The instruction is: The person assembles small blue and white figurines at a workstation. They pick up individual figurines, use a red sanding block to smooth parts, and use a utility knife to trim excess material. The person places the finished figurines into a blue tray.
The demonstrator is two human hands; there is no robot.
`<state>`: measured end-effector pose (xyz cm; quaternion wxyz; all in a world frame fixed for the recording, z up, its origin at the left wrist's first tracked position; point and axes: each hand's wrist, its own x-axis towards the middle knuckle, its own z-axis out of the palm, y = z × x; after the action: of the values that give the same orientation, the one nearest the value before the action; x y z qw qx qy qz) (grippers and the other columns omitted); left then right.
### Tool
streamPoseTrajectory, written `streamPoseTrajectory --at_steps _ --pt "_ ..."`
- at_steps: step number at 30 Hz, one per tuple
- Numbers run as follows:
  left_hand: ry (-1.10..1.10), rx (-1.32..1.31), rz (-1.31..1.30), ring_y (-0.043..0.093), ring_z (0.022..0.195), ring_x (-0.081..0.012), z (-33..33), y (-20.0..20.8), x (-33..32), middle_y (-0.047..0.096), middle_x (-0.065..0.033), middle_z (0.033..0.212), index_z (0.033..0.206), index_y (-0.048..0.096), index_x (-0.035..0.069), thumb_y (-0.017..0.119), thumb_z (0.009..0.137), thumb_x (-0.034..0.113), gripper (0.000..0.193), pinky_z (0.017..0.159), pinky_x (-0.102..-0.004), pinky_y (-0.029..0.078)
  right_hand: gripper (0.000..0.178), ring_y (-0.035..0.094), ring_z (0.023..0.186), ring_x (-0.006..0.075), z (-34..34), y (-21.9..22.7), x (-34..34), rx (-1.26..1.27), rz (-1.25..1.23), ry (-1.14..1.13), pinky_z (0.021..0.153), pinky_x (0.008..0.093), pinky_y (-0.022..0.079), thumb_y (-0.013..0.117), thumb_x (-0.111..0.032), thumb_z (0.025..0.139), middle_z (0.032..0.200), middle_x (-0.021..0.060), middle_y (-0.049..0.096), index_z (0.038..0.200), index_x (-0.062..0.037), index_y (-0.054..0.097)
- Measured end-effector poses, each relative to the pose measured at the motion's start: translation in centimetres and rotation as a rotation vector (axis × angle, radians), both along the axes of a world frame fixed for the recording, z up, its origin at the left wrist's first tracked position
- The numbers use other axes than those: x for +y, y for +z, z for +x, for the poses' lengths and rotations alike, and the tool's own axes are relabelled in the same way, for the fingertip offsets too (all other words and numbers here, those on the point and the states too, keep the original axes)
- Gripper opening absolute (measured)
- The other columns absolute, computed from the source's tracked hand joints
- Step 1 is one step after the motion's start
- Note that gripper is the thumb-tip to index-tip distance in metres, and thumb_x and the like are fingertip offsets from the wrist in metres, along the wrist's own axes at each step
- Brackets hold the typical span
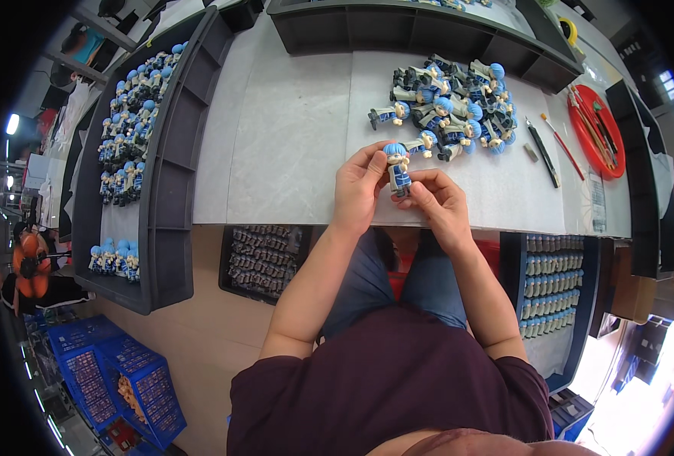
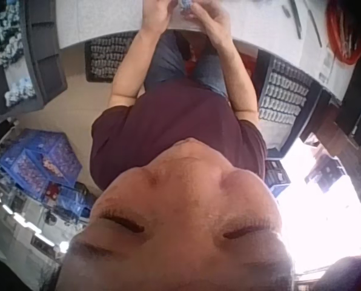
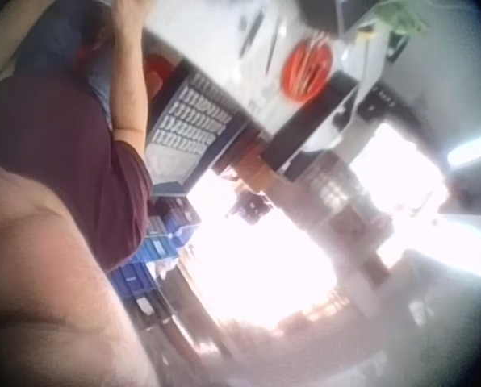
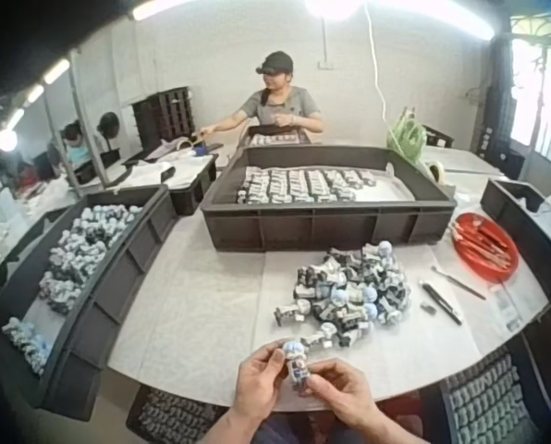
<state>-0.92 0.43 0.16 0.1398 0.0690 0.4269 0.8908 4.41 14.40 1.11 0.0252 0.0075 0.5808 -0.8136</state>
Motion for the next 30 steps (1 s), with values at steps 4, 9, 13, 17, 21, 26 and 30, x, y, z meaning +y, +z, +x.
streamPoseTrajectory --at_steps 4,9,13,17,21,26,30 --pt "0.016 0.001 -0.041 0.061 0.098 -0.0197 0.0 0.1 0.0 0.063 -0.0146 0.104 0.114 0.054 -0.004 0.049 0.095 0.017 0.029 0.085 -0.0309 0.051 0.034 0.063 0.085 0.0168 0.1 0.0 -0.2 -0.009 -0.03 -0.035 0.077 0.0291 0.052 0.07 -0.004 0.08 0.098 0.0135 0.061 0.107 0.0047 0.051" --pt "-0.005 -0.022 -0.031 0.06 0.1 -0.0194 0.0 0.4 0.0 0.062 -0.0147 0.105 0.115 0.053 -0.004 0.049 0.095 0.018 0.03 0.087 -0.0318 0.05 0.037 0.062 0.087 0.016 0.2 -0.1 -0.3 0.008 -0.042 -0.085 0.076 0.0286 0.053 0.071 0.0 0.077 0.101 0.0136 0.058 0.107 0.0048 0.05" --pt "0.009 0.048 -0.032 0.059 0.087 -0.0119 0.4 0.2 0.2 0.062 -0.0077 0.102 0.116 0.056 -0.003 0.054 0.093 0.017 0.031 0.077 -0.0253 0.048 0.038 0.059 0.088 0.0145 0.2 -1.3 -0.6 0.124 -0.062 -0.167 0.076 0.0281 0.052 0.072 0.002 0.076 0.103 0.0117 0.056 0.107 0.0039 0.05" --pt "0.055 0.113 -0.14 0.057 0.086 -0.0106 0.5 -0.2 -0.1 0.062 -0.0062 0.102 0.117 0.056 -0.004 0.057 0.091 0.015 0.032 0.077 -0.0246 0.046 0.038 0.056 0.089 0.0125 0.3 -0.9 -0.4 0.208 -0.059 -0.184 0.077 0.0271 0.048 0.071 0.002 0.077 0.101 0.007 0.055 0.109 0.0018 0.051" --pt "0.026 0.064 -0.045 0.057 0.087 -0.0114 0.4 0.0 -0.3 0.063 -0.007 0.101 0.117 0.056 -0.004 0.057 0.091 0.015 0.033 0.079 -0.0265 0.046 0.04 0.054 0.093 0.0119 0.0 -1.1 0.4 0.029 -0.16 -0.15 0.079 0.0267 0.045 0.07 0.002 0.078 0.104 0.0058 0.053 0.113 0.0003 0.051" --pt "-0.009 0.065 -0.003 0.058 0.095 -0.015 0.4 -0.1 -0.4 0.063 -0.0084 0.104 0.119 0.054 -0.004 0.055 0.092 0.014 0.033 0.085 -0.0304 0.047 0.042 0.052 0.099 0.0134 0.0 -1.8 0.2 0.134 -0.145 -0.184 0.081 0.0275 0.047 0.07 0.004 0.076 0.111 0.0072 0.05 0.113 0.0005 0.05" --pt "0.009 0.117 -0.095 0.057 0.104 -0.0189 0.5 -0.2 -0.2 0.062 -0.0109 0.107 0.122 0.052 -0.004 0.057 0.091 0.015 0.036 0.091 -0.0344 0.046 0.046 0.051 0.1 0.0142 0.3 -1.7 -0.2 0.198 -0.103 -0.22 0.081 0.0289 0.048 0.071 0.007 0.073 0.112 0.0077 0.05 0.113 -0.0001 0.05"
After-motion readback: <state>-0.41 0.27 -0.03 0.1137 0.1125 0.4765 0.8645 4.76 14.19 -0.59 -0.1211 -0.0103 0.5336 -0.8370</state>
